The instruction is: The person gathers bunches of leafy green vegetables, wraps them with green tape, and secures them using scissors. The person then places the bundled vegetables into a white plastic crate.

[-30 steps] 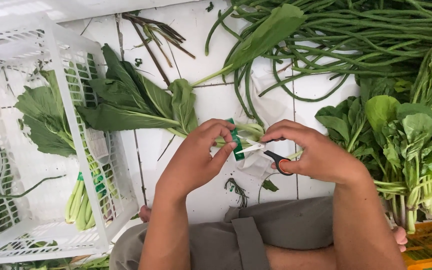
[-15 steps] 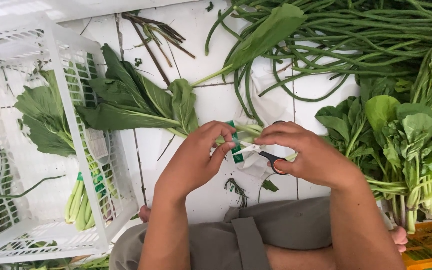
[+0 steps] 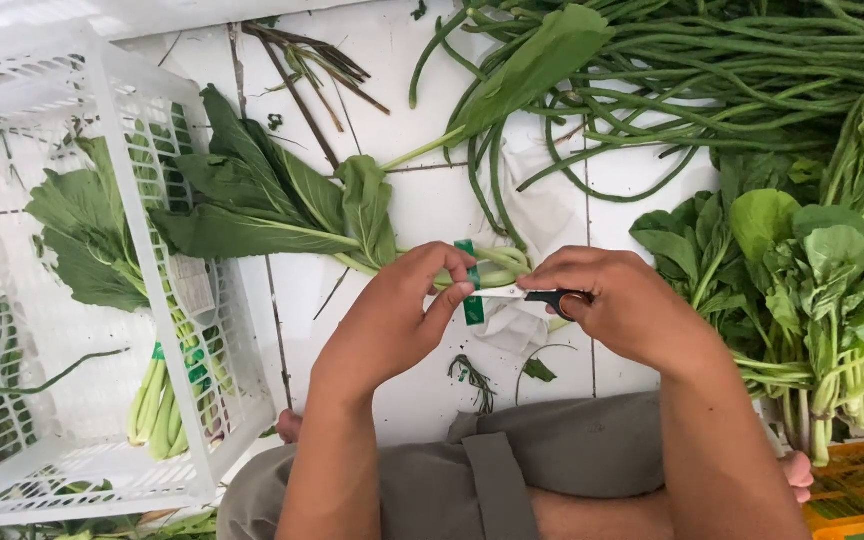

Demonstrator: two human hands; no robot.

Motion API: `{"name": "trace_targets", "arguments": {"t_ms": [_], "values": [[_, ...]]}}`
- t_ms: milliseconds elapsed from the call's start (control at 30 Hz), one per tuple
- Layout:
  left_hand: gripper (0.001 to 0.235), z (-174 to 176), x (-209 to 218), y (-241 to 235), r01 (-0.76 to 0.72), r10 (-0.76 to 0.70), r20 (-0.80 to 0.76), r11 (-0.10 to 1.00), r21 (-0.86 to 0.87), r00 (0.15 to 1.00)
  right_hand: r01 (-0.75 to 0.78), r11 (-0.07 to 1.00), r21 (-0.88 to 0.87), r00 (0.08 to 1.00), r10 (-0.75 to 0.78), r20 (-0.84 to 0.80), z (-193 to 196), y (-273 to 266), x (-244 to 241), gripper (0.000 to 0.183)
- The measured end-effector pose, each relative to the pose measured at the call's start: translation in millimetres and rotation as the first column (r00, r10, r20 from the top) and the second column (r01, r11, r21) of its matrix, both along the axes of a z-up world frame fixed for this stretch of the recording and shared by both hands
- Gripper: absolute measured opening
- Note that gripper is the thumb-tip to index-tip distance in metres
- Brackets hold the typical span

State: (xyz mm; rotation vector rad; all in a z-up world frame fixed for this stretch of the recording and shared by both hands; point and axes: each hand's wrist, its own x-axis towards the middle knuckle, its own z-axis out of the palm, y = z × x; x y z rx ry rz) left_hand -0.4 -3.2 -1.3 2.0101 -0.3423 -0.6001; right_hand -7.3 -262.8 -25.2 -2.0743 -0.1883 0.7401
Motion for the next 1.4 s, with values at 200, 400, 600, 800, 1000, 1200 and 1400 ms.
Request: {"name": "trace_targets", "arguments": {"t_ms": [200,400,600,800,1000,1200,1400], "values": [[0.007,-6,-4,1,-0.076,0.085,-0.162,0.995,0.06,0.983,-0.117,0.982,-0.146,0.975,0.086,-0.203,21,11,6,0.035],[0.013,-2,-2,1,-0.013,0.029,-0.223,0.997,0.075,0.974,-0.313,0.949,-0.037,0.869,0.27,-0.416,3,-1,-11,0.034],[0.011,-24,-10,3,-0.005,0.041,-0.223,0.987,0.16,0.974,-0.18,0.984,0.006,0.88,0.164,-0.446,1,-23,-7,0.031],[0.019,-12,-3,1,-0.153,0.155,-0.097,0.988,0.029,0.983,0.164,0.918,-0.36,0.975,-0.208,-0.085,-53,-49,-3,0.014],[0.031,-14,-2,2,-0.132,0.067,-0.34,0.976,-0.171,0.938,-0.079,0.807,-0.585,0.936,-0.142,-0.322,-51,-32,8,0.025],[0.034,-20,-7,-4,-0.168,0.047,-0.343,0.929,-0.331,0.938,0.296,0.92,0.258,0.945,-0.322,0.062,-43,4,-10,0.019],[0.037,-29,-7,-7,-0.14,0.028,-0.329,0.936,-0.322,0.944,0.157,0.836,0.526,0.946,-0.28,0.161,-36,22,-13,0.023]]}}
